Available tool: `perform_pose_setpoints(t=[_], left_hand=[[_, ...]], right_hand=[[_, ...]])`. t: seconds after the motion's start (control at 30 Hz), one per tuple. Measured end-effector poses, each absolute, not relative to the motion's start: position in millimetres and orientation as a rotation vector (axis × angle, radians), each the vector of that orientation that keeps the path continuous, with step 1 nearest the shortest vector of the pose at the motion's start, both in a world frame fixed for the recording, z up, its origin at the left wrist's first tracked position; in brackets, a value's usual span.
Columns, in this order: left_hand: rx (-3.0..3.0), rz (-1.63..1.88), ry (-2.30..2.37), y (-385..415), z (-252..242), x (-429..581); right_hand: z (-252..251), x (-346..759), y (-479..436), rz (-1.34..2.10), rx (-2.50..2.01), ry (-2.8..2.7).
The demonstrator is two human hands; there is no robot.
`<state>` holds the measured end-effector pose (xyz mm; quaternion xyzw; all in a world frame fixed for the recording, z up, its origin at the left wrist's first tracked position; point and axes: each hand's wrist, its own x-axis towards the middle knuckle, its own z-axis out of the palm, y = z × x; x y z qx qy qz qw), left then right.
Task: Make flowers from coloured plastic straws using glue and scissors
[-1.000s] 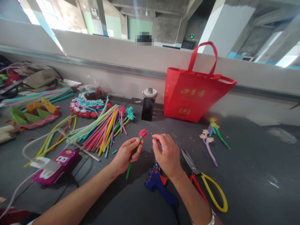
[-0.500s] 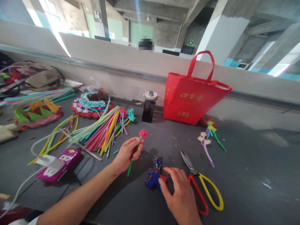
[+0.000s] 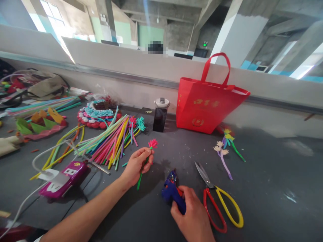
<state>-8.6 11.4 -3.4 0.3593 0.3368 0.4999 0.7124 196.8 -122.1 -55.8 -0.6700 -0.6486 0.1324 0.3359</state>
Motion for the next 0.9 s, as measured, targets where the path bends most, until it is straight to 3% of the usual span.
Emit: perform_pose_setpoints(t=[0.17, 0.37, 0.6, 0.9], left_hand=[[0.842, 1.085, 0.794, 8.8, -3.2, -6.6], [0.885, 1.082, 0.854, 8.1, -2.7, -4.4], [0.923, 1.061, 0.89, 6.3, -6.2, -3.2], [0.94, 0.994, 0.879, 0.5, -2.3, -0.3]], right_hand=[[-43.5, 206.4, -120.6, 1.001, -1.332, -1.079], [-7.2, 185.3, -103.6, 1.23, -1.048, -0.92], [-15.3, 169.3, -84.2, 0.91, -1.294, -1.256], [-20.0, 173.5, -84.8, 0.832, -1.303, -1.284]])
